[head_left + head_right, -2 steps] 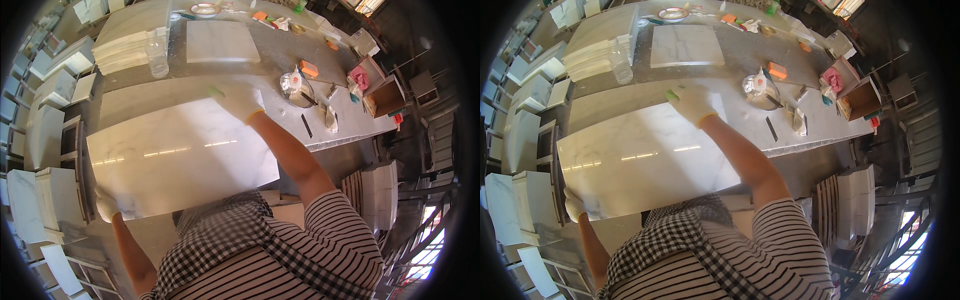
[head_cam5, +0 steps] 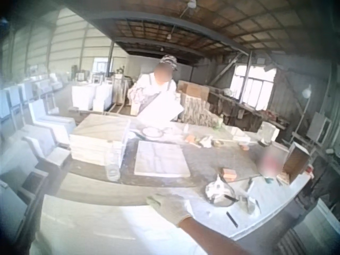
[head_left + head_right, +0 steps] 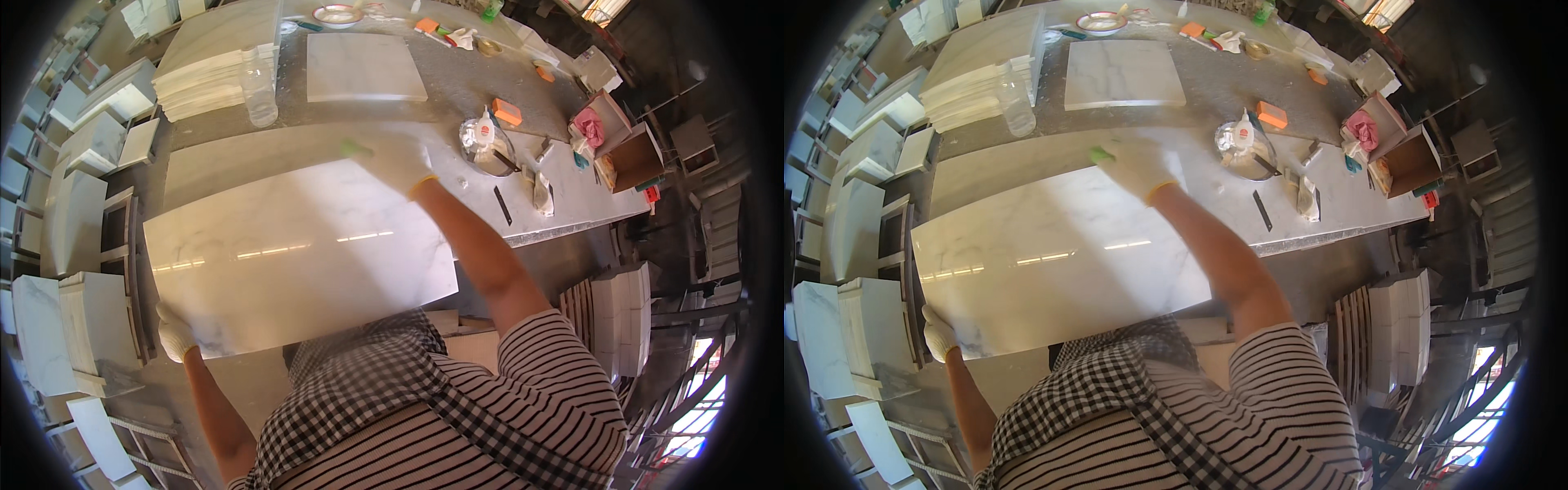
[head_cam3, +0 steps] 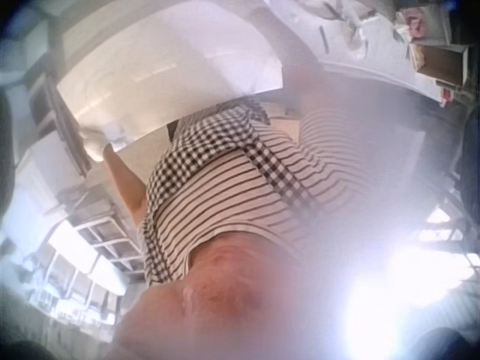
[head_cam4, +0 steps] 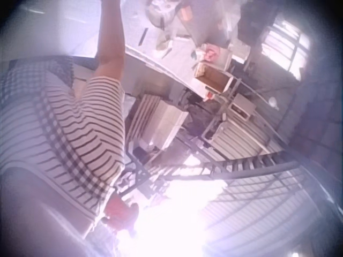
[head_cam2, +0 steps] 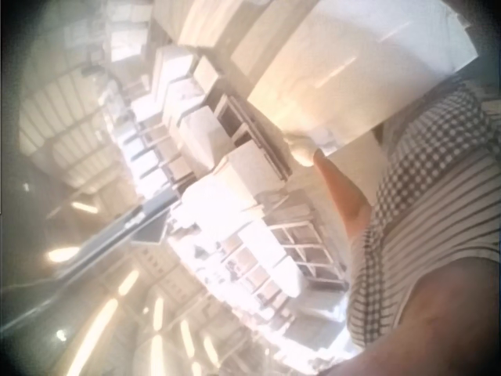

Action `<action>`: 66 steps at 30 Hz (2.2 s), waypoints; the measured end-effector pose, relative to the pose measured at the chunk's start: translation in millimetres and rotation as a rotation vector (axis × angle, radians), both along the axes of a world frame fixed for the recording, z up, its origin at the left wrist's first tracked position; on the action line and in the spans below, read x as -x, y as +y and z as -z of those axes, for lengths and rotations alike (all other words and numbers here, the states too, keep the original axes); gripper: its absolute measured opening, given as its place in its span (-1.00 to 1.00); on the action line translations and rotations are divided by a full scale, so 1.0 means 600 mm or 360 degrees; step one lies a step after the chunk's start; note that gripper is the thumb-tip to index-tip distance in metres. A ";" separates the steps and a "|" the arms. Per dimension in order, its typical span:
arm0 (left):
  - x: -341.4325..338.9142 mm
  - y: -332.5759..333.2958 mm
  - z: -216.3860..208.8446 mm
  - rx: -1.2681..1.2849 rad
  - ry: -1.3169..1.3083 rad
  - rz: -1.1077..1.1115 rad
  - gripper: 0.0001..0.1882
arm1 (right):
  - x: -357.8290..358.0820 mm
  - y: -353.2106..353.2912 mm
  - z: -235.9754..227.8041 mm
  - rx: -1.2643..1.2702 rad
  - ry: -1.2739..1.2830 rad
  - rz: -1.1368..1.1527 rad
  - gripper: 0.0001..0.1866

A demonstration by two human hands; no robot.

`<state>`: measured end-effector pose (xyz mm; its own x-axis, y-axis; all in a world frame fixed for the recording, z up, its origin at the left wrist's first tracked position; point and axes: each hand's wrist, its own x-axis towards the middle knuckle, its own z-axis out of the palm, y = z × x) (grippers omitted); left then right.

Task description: The person picks up a white rectangular slab from a rack, places it on a worktable, and wipes its surface with a green sponge. The person then flips the slab and wipes the other side before returning it to the rack. This cycle repeats with additional slabs.

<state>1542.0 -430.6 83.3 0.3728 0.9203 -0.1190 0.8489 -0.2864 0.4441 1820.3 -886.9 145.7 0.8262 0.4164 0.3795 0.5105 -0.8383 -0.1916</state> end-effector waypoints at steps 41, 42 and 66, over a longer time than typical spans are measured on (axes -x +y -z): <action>-0.003 0.033 0.035 -0.0301 -0.0188 0.0093 -0.07 | 0.181 -0.337 0.064 -0.0259 -0.0358 0.1153 -0.74; -0.001 0.045 0.043 -0.0283 -0.0141 0.0076 -0.08 | 0.172 -0.382 0.064 0.0026 -0.0428 0.1176 -0.76; -0.001 0.025 0.009 -0.0008 0.0042 -0.0016 -0.06 | 0.048 -0.567 0.032 0.0412 -0.0020 0.1035 -0.89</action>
<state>1542.8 -415.6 77.9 0.3605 0.9244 -0.1243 0.8632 -0.2801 0.4201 1791.6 -1227.0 126.6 0.9345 -0.0830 0.3462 -0.1096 -0.9923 0.0580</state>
